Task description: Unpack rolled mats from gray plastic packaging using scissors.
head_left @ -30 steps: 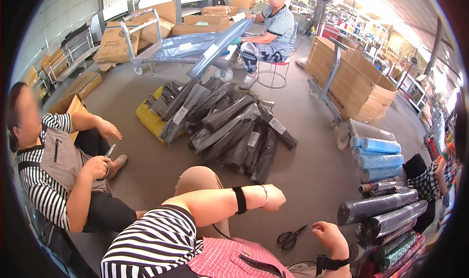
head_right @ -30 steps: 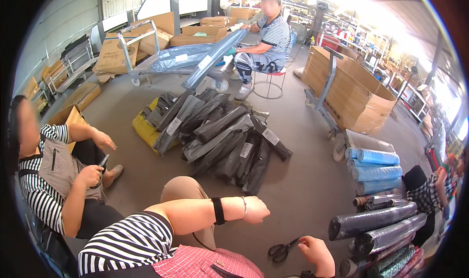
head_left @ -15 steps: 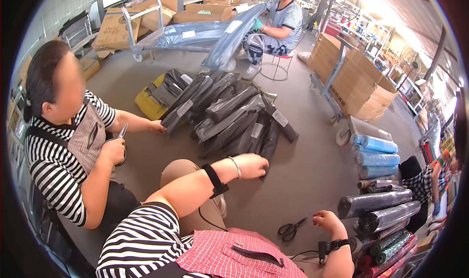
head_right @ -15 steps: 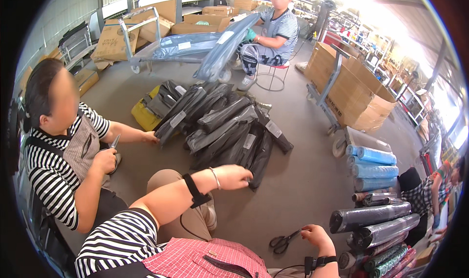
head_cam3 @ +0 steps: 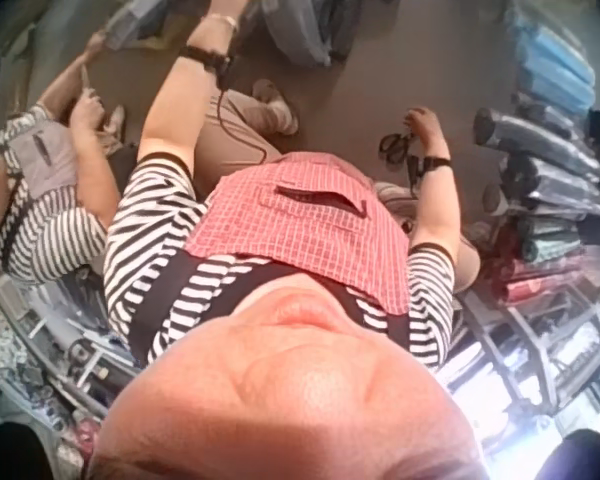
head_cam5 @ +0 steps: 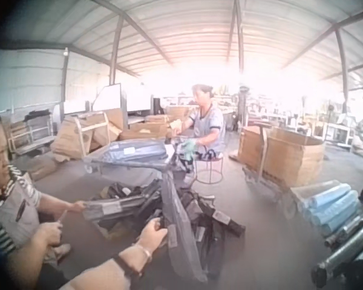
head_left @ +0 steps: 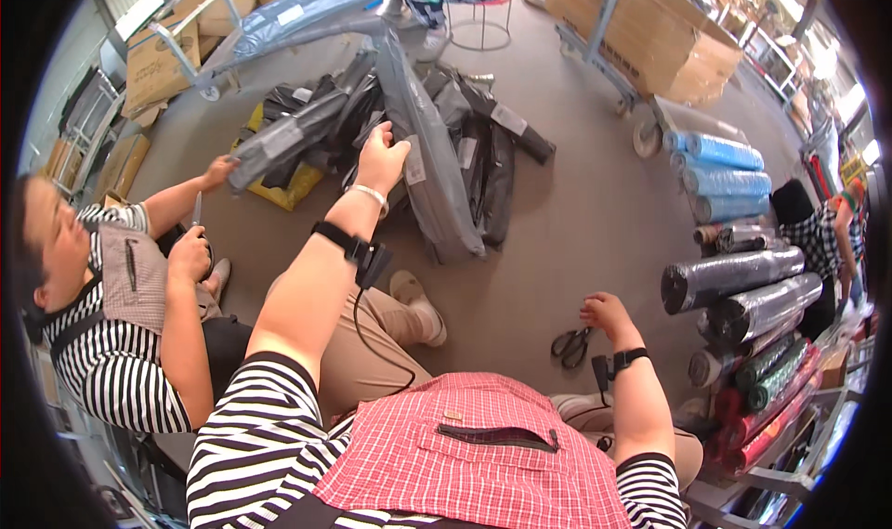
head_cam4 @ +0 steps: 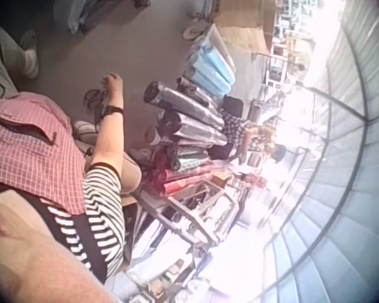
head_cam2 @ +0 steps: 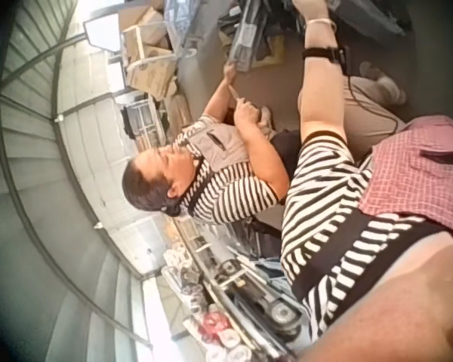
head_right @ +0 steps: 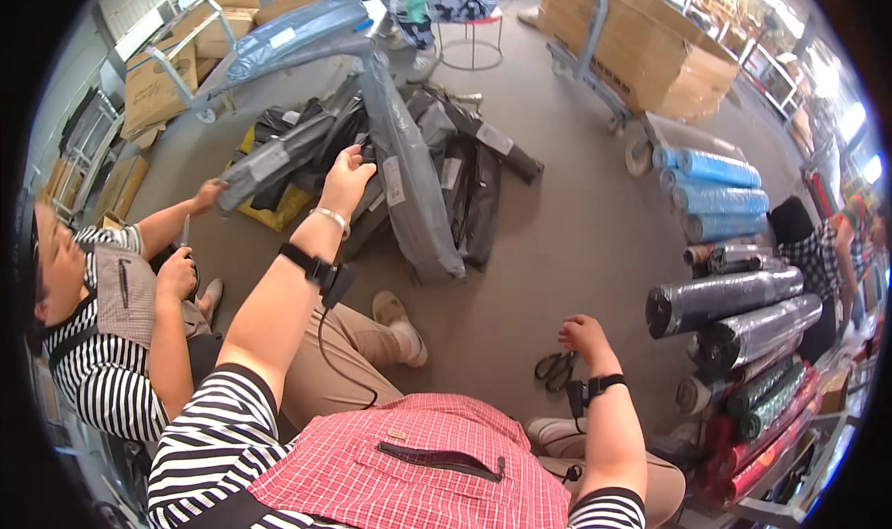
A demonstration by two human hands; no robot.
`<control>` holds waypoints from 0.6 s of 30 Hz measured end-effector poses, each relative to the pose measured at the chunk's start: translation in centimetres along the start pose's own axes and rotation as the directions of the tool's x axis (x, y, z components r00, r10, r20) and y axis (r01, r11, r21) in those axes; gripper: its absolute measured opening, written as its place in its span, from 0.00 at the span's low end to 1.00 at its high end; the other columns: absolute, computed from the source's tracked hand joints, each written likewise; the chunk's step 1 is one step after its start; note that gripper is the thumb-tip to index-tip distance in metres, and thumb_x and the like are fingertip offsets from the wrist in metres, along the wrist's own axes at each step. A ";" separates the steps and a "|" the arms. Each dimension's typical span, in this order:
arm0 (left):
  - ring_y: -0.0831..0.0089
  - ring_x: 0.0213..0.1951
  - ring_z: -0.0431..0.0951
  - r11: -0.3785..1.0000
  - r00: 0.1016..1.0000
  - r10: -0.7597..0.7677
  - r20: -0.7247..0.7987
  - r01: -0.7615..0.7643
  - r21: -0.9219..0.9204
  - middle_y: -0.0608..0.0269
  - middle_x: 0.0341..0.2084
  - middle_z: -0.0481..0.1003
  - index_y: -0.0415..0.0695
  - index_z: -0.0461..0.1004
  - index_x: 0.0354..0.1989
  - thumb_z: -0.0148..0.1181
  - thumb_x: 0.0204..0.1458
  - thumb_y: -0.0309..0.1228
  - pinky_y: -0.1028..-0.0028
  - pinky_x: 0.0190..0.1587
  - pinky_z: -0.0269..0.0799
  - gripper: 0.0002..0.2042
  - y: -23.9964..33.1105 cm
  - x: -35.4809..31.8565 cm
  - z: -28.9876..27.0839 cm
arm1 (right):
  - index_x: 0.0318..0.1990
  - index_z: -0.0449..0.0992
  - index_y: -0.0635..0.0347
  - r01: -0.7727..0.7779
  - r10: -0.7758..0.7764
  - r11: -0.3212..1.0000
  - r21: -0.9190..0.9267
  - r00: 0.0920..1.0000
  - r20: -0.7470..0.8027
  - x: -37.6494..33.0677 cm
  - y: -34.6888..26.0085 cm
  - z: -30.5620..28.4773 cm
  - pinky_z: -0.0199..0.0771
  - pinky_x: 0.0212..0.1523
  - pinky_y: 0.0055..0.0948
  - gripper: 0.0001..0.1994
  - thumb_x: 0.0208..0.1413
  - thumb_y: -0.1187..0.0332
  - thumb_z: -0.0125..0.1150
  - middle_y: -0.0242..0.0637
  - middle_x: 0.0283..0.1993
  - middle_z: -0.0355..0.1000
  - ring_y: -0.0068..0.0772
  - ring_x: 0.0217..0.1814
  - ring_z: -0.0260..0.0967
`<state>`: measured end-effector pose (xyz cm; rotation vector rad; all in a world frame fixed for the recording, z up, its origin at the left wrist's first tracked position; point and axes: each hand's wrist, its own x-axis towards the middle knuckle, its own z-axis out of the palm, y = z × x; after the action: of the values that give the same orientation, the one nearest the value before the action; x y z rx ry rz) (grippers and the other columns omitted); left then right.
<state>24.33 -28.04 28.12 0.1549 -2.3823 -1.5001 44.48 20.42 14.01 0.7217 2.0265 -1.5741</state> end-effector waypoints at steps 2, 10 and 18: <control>0.50 0.61 0.67 0.965 0.999 -0.041 -0.004 0.040 0.258 0.35 0.57 0.67 0.30 0.60 0.62 0.68 0.44 0.43 0.63 0.63 0.62 0.40 -2.7 1.2 2.6 | 0.48 0.73 0.64 -0.026 0.029 0.995 0.100 0.999 -0.025 1.1 2.3 1.5 0.75 0.30 0.27 0.14 0.56 0.69 0.56 0.39 0.36 0.76 0.33 0.33 0.77; 0.49 0.63 0.64 0.732 0.735 -0.662 0.149 0.591 0.339 0.36 0.63 0.60 0.28 0.45 0.68 0.74 0.35 0.56 0.64 0.63 0.62 0.60 -13.5 -3.3 12.8 | 0.55 0.68 0.63 -0.287 0.310 0.946 0.149 0.936 -0.167 5.1 14.4 3.3 0.76 0.30 0.36 0.19 0.54 0.72 0.55 0.39 0.38 0.72 0.34 0.34 0.73; 0.46 0.63 0.62 0.725 0.738 -0.674 -0.002 0.663 0.187 0.33 0.62 0.58 0.31 0.32 0.70 0.78 0.30 0.50 0.63 0.65 0.59 0.67 -15.7 -4.7 19.0 | 0.50 0.71 0.67 -0.408 0.196 0.856 -0.318 0.825 -0.531 4.4 21.2 3.8 0.73 0.47 0.44 0.25 0.46 0.63 0.67 0.54 0.46 0.74 0.53 0.49 0.73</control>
<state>21.36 -17.44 5.56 1.1449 -2.6560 -1.5618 55.35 21.59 -5.06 1.2861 2.3277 -0.7684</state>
